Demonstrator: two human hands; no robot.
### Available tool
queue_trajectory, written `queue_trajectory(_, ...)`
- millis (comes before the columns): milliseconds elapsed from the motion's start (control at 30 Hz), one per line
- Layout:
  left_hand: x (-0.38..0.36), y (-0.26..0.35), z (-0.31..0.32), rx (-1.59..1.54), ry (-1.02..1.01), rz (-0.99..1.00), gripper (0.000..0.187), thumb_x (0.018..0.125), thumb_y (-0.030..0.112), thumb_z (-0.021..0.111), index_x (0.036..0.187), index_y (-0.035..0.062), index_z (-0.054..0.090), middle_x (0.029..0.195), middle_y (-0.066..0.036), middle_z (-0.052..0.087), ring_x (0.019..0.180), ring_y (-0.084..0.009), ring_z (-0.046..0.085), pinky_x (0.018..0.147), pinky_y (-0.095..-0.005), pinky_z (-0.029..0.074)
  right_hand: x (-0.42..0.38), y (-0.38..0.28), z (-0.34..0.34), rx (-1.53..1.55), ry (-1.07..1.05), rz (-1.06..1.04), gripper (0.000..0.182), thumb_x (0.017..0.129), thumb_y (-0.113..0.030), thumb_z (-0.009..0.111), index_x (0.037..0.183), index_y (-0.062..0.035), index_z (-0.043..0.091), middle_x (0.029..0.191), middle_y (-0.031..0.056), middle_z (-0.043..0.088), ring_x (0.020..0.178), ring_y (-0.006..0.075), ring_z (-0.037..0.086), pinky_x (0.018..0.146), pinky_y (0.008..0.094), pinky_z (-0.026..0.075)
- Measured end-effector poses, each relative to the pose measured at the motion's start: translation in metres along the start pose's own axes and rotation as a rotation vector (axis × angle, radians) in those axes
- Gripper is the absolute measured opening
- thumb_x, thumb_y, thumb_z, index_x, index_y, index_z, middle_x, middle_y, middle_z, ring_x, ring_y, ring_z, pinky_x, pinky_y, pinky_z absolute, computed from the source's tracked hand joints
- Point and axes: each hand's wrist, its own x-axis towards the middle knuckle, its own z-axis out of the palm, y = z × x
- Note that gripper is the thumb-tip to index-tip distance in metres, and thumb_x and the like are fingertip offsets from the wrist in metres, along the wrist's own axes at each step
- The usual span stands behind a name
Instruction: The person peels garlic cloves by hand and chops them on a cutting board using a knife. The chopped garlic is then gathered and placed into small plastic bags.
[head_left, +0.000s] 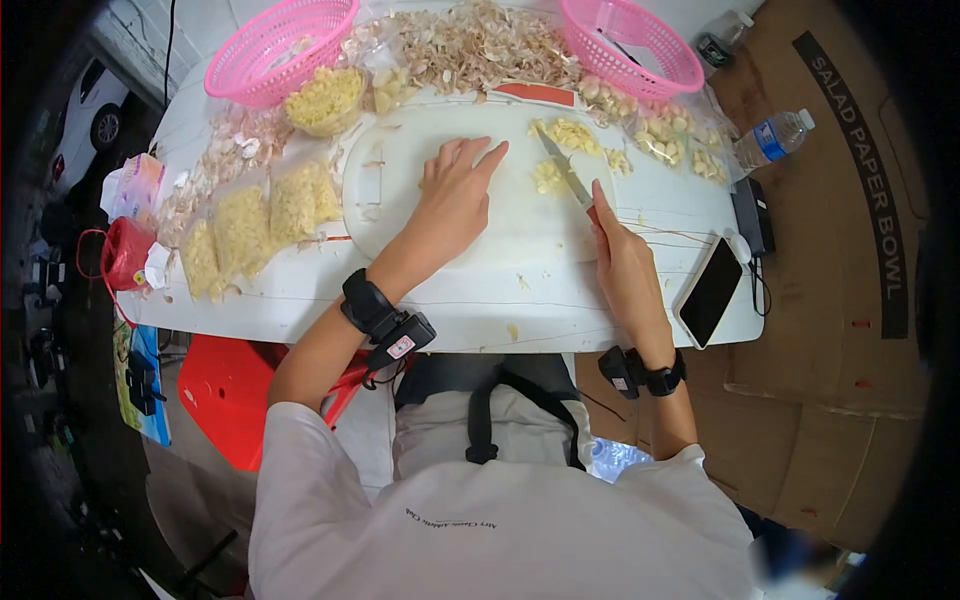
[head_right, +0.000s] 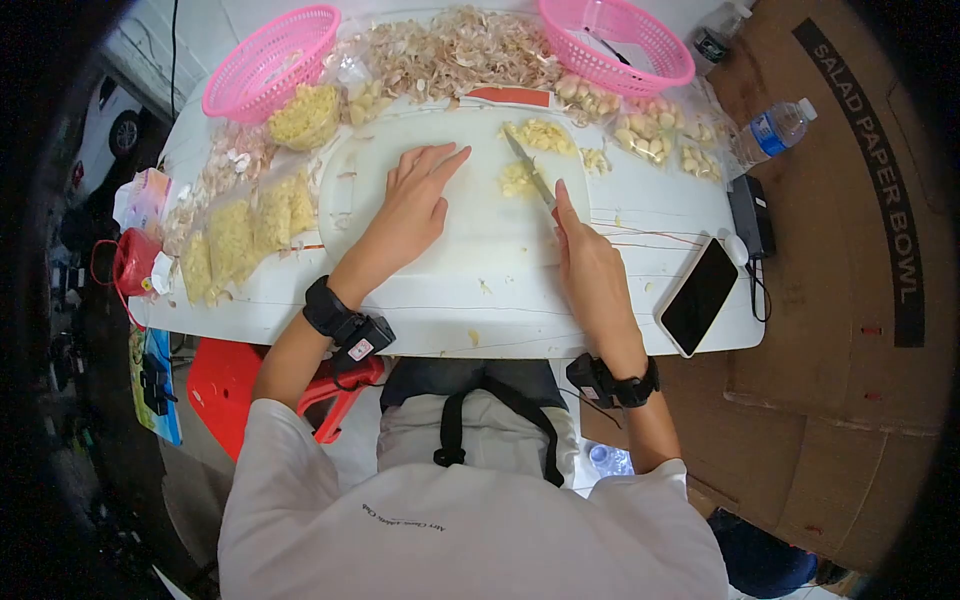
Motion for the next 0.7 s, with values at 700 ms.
queue_trajectory(700, 0.0, -0.001, -0.002, -0.029, -0.071, -0.066, 0.065, 0.078, -0.009, 0.05, 0.142, 0.0051, 0.044, 0.142, -0.016, 0.042, 0.134, -0.0349, 0.033, 0.109, -0.0484, 0.03, -0.008, -0.012, -0.003, 0.008, 0.025, -0.102, 0.058, 0.094, -0.003, 0.052, 0.149, -0.0087, 0.034, 0.094, 0.0213, 0.068, 0.077, 0.0389, 0.065, 0.069, 0.045, 0.052)
